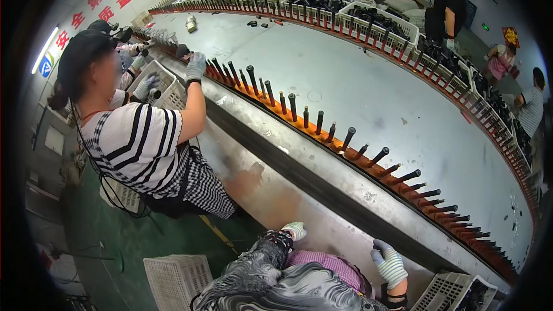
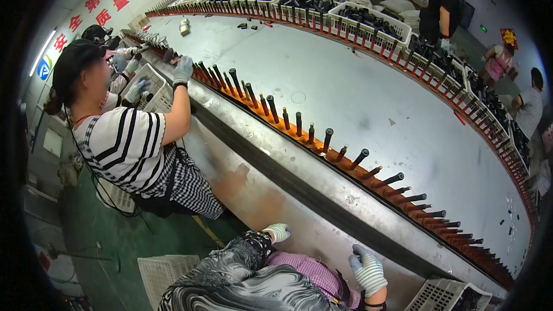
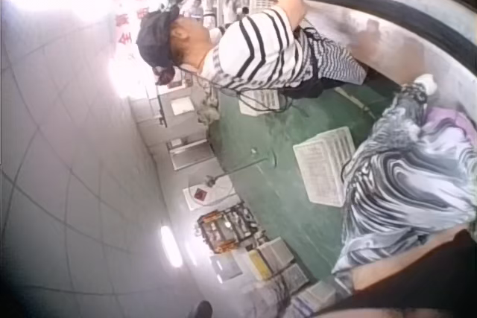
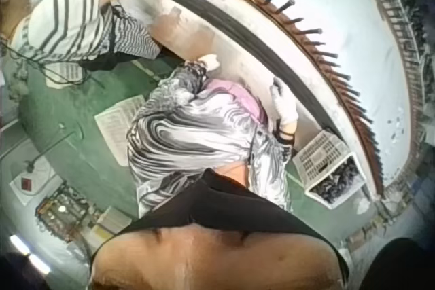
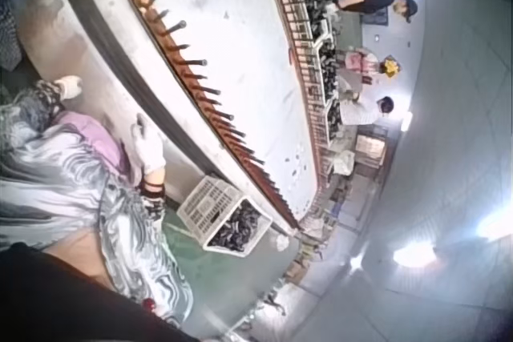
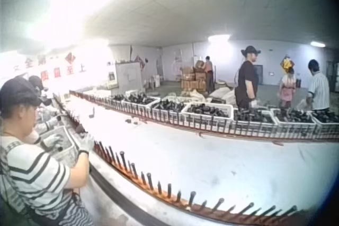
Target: The recorder picks up empty plastic crates from the floor and stacks them on a pallet.
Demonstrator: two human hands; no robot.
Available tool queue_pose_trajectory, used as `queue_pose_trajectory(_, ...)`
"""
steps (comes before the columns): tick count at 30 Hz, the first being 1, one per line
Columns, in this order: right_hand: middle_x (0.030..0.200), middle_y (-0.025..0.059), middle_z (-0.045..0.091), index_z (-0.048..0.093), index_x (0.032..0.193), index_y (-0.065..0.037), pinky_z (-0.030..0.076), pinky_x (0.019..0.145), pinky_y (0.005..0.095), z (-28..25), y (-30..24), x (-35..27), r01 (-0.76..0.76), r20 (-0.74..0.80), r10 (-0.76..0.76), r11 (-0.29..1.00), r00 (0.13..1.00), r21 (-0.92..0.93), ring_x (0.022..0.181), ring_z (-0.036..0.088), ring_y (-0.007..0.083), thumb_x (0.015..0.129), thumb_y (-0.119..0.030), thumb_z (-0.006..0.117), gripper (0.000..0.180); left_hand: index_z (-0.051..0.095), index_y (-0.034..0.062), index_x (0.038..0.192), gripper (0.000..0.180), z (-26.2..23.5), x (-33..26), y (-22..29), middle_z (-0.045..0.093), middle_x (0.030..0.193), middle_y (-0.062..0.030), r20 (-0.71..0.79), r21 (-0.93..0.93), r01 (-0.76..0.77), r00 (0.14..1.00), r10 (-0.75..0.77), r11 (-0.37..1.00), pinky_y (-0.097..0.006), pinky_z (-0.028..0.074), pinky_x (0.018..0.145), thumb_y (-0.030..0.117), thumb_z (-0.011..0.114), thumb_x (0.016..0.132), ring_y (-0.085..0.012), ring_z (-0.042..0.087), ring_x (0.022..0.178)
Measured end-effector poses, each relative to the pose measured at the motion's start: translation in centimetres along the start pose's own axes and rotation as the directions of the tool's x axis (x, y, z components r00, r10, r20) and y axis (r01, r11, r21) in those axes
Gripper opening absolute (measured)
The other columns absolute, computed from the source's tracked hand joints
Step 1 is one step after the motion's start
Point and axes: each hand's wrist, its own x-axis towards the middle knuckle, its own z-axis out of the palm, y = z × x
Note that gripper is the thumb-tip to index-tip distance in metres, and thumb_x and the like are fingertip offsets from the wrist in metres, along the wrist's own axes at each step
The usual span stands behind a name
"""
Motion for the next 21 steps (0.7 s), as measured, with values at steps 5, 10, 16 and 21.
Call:
queue_pose_trajectory(5, 0.091, 0.0164, 0.058, 0.053, 0.101, -0.003, 0.045, 0.073, 0.0316, -0.4, -0.2, 1.2, 0.027, -0.008, -0.027, 1.000, 1.000, 0.001, 0.082, 0.057, 0.0256, 0.073, -0.019, 0.054, 0.033, 0.053, 0.0065, 0.104, 0.040, -0.5, 0.7, 0.3, 0.050, 0.109, -0.0161, -0.020, -0.049, -0.030, 0.999, 0.029, 0.998, -0.035, 0.037, 0.087, 0.029, 0.048, 0.072, -0.0291, 0.047, 0.102)
queue_pose_trajectory(10, 0.091, 0.0164, 0.058, 0.053, 0.101, -0.002, 0.045, 0.073, 0.0318, -0.8, 0.0, 1.8, 0.044, -0.015, -0.045, 0.999, 0.999, -0.009, 0.082, 0.057, 0.0258, 0.073, -0.019, 0.054, 0.033, 0.055, 0.0072, 0.100, 0.035, -1.4, 0.3, 1.4, 0.053, 0.104, -0.0149, -0.033, -0.044, -0.011, 0.999, 0.009, 0.999, -0.035, 0.038, 0.084, 0.028, 0.049, 0.073, -0.0286, 0.049, 0.099)
queue_pose_trajectory(16, 0.092, 0.0166, 0.057, 0.053, 0.101, -0.002, 0.045, 0.073, 0.0317, -1.4, 0.1, 1.9, 0.040, -0.008, -0.040, 0.999, 0.999, -0.005, 0.083, 0.057, 0.0261, 0.072, -0.019, 0.054, 0.034, 0.056, 0.0085, 0.098, 0.031, -1.3, 0.3, 2.0, 0.055, 0.101, -0.0136, -0.094, -0.010, -0.010, 0.996, 0.009, 1.000, -0.035, 0.039, 0.082, 0.028, 0.049, 0.074, -0.0280, 0.050, 0.097)
queue_pose_trajectory(21, 0.093, 0.0168, 0.057, 0.052, 0.102, -0.002, 0.045, 0.074, 0.0317, -1.4, 1.0, 1.6, 0.030, -0.002, -0.030, 0.999, 1.000, 0.011, 0.083, 0.057, 0.0263, 0.072, -0.019, 0.053, 0.034, 0.057, 0.0091, 0.096, 0.029, -0.6, 0.3, 1.8, 0.055, 0.100, -0.0136, -0.096, -0.039, -0.027, 0.995, 0.023, 0.999, -0.035, 0.039, 0.081, 0.027, 0.050, 0.074, -0.0278, 0.051, 0.096)
